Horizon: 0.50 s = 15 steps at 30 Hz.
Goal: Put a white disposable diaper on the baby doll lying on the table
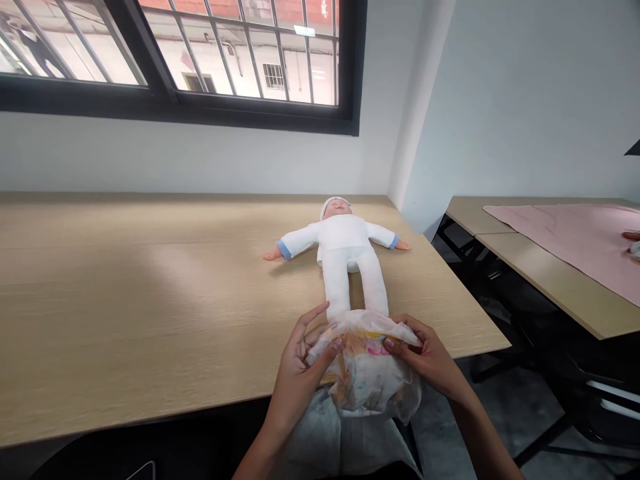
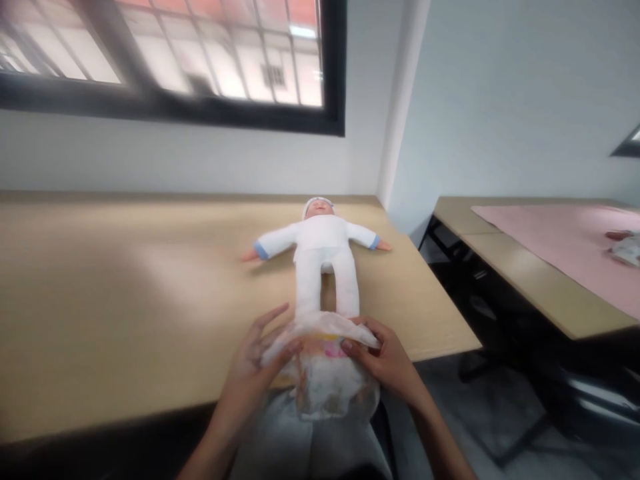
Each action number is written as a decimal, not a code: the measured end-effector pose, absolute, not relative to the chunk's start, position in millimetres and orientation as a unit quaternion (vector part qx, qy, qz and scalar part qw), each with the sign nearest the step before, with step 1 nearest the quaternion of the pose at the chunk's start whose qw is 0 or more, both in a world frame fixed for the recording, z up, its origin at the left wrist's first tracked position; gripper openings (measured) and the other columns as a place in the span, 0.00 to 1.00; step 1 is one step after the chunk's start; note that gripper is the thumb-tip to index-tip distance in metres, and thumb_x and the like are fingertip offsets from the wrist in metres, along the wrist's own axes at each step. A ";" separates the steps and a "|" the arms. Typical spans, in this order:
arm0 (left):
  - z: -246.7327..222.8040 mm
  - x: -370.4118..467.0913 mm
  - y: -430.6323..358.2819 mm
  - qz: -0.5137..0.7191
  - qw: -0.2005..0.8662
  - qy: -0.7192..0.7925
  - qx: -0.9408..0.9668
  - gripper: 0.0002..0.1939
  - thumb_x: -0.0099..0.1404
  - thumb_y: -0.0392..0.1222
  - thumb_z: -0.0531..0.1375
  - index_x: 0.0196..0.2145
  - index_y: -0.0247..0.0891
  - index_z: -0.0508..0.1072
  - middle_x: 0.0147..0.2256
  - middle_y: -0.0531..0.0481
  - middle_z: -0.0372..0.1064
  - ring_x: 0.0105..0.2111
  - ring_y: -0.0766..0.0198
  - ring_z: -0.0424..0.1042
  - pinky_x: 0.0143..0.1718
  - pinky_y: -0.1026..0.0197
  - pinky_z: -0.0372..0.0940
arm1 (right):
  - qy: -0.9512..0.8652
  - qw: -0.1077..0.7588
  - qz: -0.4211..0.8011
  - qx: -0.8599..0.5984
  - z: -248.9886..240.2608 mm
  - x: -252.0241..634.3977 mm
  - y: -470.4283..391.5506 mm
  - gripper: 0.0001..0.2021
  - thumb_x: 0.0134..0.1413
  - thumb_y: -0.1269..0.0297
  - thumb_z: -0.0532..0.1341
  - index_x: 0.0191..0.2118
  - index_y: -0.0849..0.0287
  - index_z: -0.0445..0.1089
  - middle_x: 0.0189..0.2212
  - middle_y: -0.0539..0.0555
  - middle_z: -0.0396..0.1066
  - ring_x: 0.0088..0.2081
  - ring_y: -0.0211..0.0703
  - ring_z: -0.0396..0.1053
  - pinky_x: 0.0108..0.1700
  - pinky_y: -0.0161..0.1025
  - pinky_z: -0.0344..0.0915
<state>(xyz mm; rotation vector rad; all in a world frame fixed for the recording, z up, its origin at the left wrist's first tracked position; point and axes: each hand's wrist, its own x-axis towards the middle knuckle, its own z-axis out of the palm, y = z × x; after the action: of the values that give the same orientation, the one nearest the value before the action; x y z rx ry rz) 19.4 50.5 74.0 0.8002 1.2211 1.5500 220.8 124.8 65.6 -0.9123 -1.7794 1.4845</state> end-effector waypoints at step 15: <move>46.4 3.8 62.8 0.710 0.533 0.430 0.164 0.25 0.58 0.43 0.63 0.54 0.40 0.65 0.56 0.43 0.63 0.55 0.57 0.64 0.47 0.61 0.64 | -0.717 0.363 0.462 -0.376 42.5 226.1 139.2 0.16 0.54 0.54 0.60 0.46 0.56 0.68 0.52 0.57 0.64 0.54 0.47 0.62 0.57 0.44 0.58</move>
<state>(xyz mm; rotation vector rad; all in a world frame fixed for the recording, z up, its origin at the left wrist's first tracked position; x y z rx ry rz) 3.8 62.8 46.4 0.3920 1.0259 1.6932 226.1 139.2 42.5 -0.9669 -1.8449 1.1890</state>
